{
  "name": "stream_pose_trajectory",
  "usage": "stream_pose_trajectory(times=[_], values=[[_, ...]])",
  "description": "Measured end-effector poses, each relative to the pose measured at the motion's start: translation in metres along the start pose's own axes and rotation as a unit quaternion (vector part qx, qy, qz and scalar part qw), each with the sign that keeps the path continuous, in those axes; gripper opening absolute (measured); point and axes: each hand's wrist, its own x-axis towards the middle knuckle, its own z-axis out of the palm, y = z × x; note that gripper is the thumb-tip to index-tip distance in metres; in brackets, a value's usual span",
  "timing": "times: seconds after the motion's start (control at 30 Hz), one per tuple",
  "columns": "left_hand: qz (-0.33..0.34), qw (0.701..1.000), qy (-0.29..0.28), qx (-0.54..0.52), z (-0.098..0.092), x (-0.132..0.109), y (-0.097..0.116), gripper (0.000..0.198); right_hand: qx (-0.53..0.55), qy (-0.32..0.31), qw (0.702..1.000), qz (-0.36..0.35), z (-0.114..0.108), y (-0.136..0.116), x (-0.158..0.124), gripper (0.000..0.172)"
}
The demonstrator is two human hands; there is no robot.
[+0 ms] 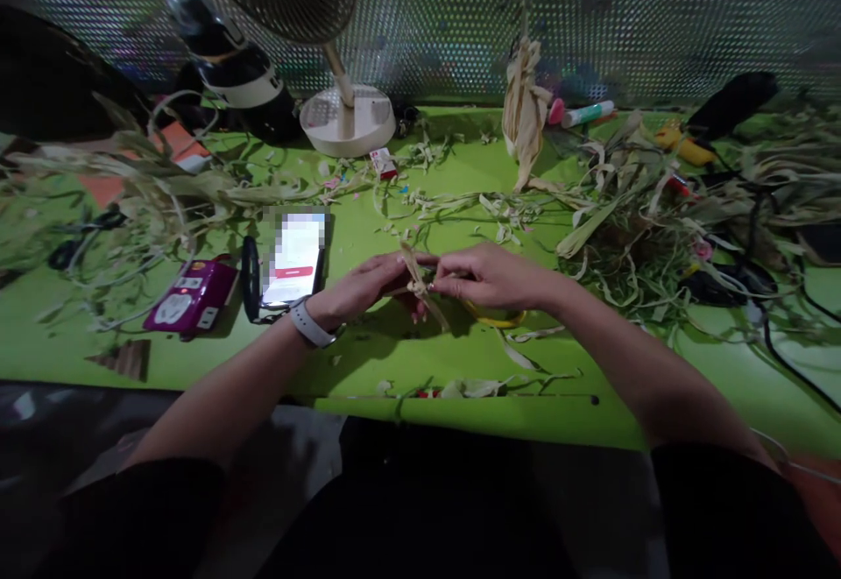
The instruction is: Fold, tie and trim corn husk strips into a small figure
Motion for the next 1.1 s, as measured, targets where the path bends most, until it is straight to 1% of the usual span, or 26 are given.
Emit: stream_pose_trajectory(times=[0.1,0.17,0.23,0.3,0.37,0.47,0.57,0.67,0.77,0.83,0.9,0.93,0.97,1.03,1.07,1.1], values=[[0.031,0.997,-0.02,-0.075,0.001,0.002,-0.005,0.044,-0.007,0.07,0.996,0.06,-0.001,0.0,-0.001,0.029],[0.059,0.995,-0.018,-0.074,-0.001,0.002,-0.006,0.043,-0.006,0.091,0.993,0.079,-0.001,0.001,-0.001,0.028],[0.08,0.996,0.019,-0.035,-0.001,0.002,-0.007,0.039,0.0,0.097,0.992,0.082,0.0,0.002,0.0,0.025],[0.084,0.994,0.063,0.012,0.001,0.001,-0.007,0.037,0.028,0.106,0.99,0.086,0.001,0.003,0.001,0.024],[0.067,0.995,0.07,0.035,0.006,0.0,-0.006,0.04,0.063,0.13,0.985,0.099,0.004,0.004,0.003,0.024],[0.044,0.997,0.056,-0.011,0.012,0.0,-0.005,0.043,0.06,0.163,0.98,0.102,0.008,0.005,0.005,0.024],[0.023,0.995,0.059,-0.083,0.013,0.001,-0.005,0.043,0.014,0.203,0.977,0.069,0.012,0.007,0.008,0.024],[-0.025,0.993,0.029,-0.108,0.014,0.0,-0.006,0.04,0.002,0.247,0.968,0.028,0.017,0.01,0.011,0.024],[-0.052,0.99,0.006,-0.131,0.015,-0.001,-0.007,0.038,0.017,0.261,0.965,-0.001,0.021,0.011,0.013,0.029],[-0.054,0.987,0.002,-0.153,0.015,-0.001,-0.007,0.038,0.043,0.274,0.961,0.014,0.022,0.01,0.013,0.033],[-0.044,0.984,0.016,-0.172,0.013,0.0,-0.006,0.037,0.067,0.3,0.95,0.056,0.022,0.008,0.013,0.039],[-0.037,0.982,0.031,-0.181,0.012,0.001,-0.005,0.037,0.074,0.301,0.947,0.082,0.021,0.007,0.012,0.042],[-0.03,0.98,0.048,-0.19,0.011,0.002,-0.003,0.037,0.081,0.283,0.95,0.105,0.02,0.007,0.012,0.044],[-0.024,0.976,0.074,-0.205,0.009,0.004,-0.001,0.038,0.105,0.202,0.965,0.131,0.019,0.008,0.012,0.048],[-0.024,0.974,0.08,-0.211,0.008,0.005,-0.001,0.039,0.122,0.162,0.97,0.132,0.018,0.008,0.012,0.049],[-0.023,0.972,0.083,-0.217,0.008,0.005,0.0,0.04,0.136,0.137,0.973,0.128,0.018,0.01,0.012,0.049]])
